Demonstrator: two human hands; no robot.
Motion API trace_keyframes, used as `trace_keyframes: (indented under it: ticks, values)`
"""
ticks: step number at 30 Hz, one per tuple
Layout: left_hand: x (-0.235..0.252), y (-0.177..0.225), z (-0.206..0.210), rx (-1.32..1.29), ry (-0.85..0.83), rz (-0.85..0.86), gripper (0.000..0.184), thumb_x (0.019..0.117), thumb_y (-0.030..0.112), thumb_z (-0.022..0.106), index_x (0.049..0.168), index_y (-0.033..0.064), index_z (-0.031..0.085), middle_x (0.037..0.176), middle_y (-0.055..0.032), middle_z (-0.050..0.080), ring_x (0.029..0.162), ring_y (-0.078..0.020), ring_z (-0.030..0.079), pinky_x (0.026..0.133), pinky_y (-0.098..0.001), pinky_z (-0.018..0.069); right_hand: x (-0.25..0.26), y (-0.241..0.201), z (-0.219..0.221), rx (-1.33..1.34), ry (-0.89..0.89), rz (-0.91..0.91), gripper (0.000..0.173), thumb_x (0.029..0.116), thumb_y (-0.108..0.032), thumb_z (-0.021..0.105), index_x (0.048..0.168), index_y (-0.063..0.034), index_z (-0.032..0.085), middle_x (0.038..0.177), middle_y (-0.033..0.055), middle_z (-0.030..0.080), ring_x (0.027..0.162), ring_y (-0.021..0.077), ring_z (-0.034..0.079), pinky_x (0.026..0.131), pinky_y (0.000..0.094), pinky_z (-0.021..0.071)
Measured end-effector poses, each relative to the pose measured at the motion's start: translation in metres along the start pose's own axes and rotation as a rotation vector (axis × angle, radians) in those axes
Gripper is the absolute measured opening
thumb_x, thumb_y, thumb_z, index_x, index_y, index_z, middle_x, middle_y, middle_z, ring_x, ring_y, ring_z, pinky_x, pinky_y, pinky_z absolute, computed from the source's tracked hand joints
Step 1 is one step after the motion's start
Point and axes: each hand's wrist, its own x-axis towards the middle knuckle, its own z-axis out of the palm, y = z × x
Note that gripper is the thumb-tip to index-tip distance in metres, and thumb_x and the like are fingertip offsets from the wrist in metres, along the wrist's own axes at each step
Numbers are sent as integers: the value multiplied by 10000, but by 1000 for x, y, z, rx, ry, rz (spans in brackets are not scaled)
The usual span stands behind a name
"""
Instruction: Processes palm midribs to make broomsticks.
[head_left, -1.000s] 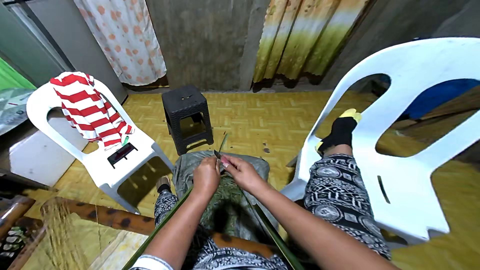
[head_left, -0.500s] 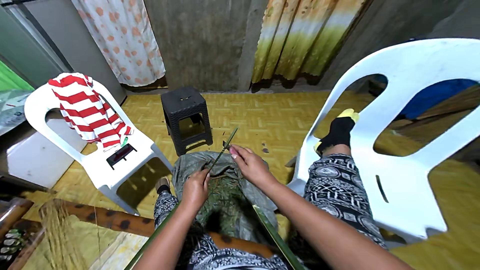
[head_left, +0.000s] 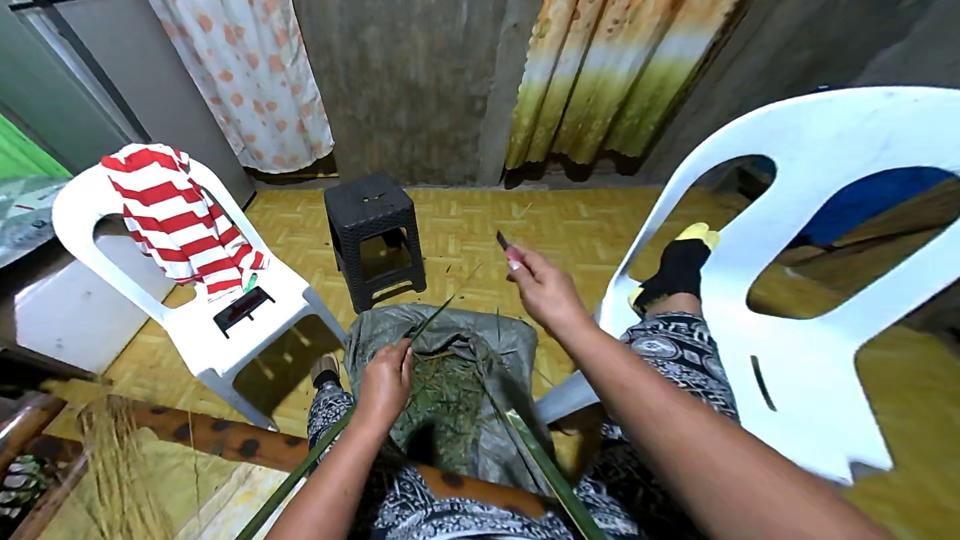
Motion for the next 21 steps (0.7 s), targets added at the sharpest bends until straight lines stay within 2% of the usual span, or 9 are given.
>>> trace_keyframes:
  ticks: [3,5,8,15,21]
  values:
    - [4,5,1,27,-18,-45,338,1071,136,496,1302,-35,675,1127,-251,721,1060,-389,708,965,-517,544,-22,-5,16,-29,-134,-64,426,1122,-195,408,1497,-9,487,1385,244,597,1213,374,624,1038,547,485]
    - [5,8,3,48,-12,-53,339,1069,129,495,1309,-33,671,1109,-251,720,1037,-392,711,945,-522,550,-34,-8,27,-72,-232,-80,439,1125,-203,394,1505,-4,484,1415,230,594,1279,358,602,1101,521,454]
    - [5,10,4,77,-13,-57,345,1066,129,498,1329,-24,660,1109,-249,715,1019,-394,711,920,-527,559,-42,-13,35,-166,-309,-55,455,1134,-239,361,1522,-31,474,1432,230,581,1301,369,590,1111,527,442]
    - [5,10,7,87,-2,-43,337,1060,123,515,1330,-14,664,1086,-247,712,986,-385,716,897,-514,570,-39,-13,38,-259,-285,-29,457,1136,-249,351,1534,-57,465,1371,241,600,1229,392,620,1047,560,474]
    - [4,10,7,77,14,-21,329,1053,113,522,1314,-14,675,1062,-238,717,956,-372,721,879,-506,575,-35,-8,39,-379,-210,-94,451,1130,-246,374,1530,-67,480,1291,244,640,1184,417,638,1021,583,478]
